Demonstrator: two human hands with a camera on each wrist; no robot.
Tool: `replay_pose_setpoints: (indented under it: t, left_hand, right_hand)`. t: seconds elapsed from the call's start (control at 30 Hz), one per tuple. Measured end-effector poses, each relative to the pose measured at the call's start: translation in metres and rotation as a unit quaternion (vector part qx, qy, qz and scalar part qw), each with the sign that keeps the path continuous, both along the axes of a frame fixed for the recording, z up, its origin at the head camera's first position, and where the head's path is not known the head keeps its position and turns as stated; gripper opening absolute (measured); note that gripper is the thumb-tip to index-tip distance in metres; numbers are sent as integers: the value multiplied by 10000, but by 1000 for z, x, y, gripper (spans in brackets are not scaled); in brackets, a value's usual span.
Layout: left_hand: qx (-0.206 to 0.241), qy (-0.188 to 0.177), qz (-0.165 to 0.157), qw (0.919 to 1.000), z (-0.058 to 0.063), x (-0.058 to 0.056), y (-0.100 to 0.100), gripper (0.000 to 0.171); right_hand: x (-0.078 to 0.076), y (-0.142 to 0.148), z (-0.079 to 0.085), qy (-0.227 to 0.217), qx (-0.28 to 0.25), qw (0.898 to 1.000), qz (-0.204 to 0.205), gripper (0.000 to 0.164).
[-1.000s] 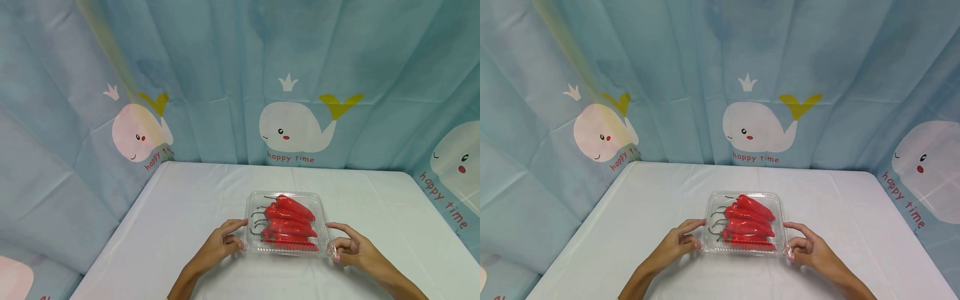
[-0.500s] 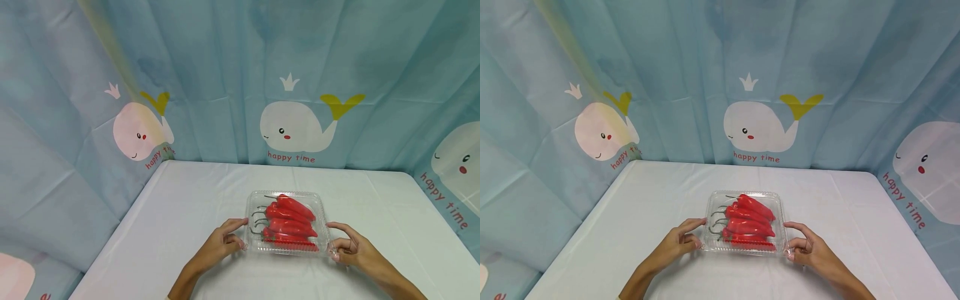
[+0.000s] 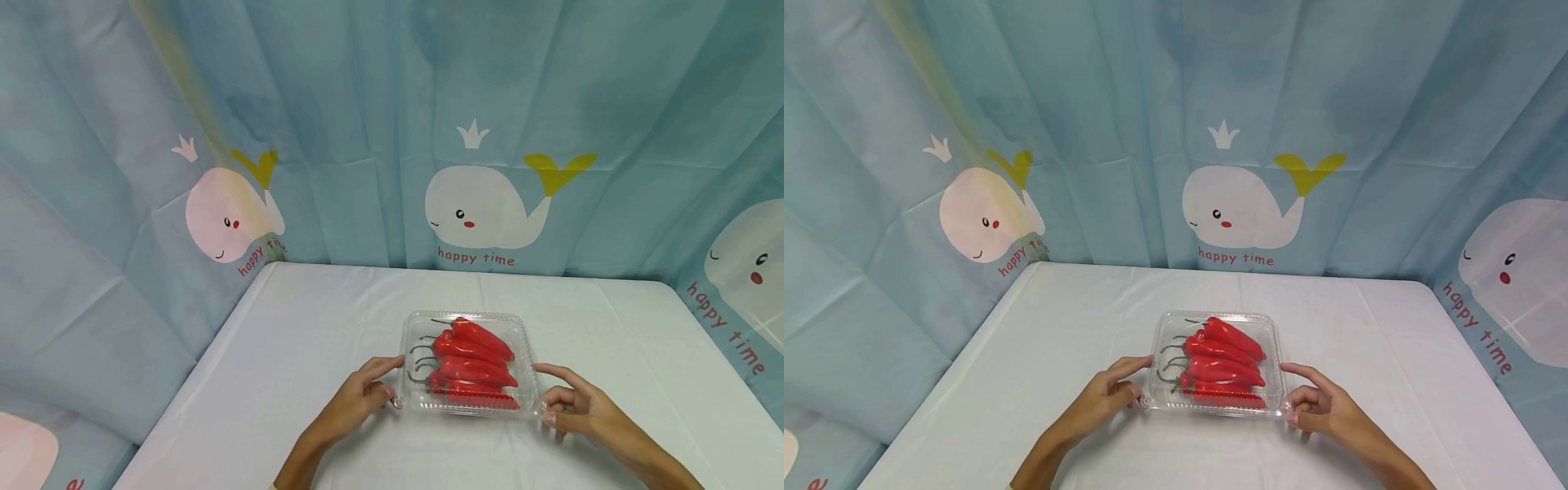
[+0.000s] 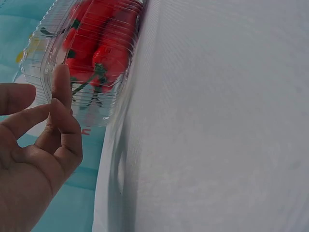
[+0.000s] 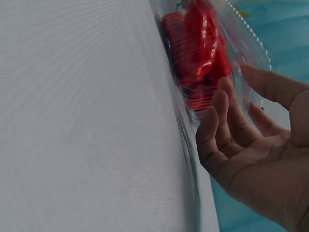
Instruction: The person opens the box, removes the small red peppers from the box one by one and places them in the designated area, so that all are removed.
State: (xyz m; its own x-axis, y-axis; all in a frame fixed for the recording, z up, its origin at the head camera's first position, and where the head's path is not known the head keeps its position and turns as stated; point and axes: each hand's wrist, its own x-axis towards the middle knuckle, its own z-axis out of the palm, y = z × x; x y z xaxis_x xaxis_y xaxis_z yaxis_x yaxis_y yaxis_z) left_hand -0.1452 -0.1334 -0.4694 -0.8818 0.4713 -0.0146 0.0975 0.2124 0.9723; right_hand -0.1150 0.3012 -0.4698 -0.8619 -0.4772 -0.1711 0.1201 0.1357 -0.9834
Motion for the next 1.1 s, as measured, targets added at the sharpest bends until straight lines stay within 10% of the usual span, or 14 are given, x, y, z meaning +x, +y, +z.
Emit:
replay_pose_setpoints:
  t: [0.63,1.1]
  left_hand:
    - [199,-319,147,9992,2,0,0,77]
    - [-111,-110,219,9996,3,1,2,63]
  right_hand:
    - [1,-1,11,299,360,9987,-212,62]
    - [2,-6,22,209,927,9926,-758,64]
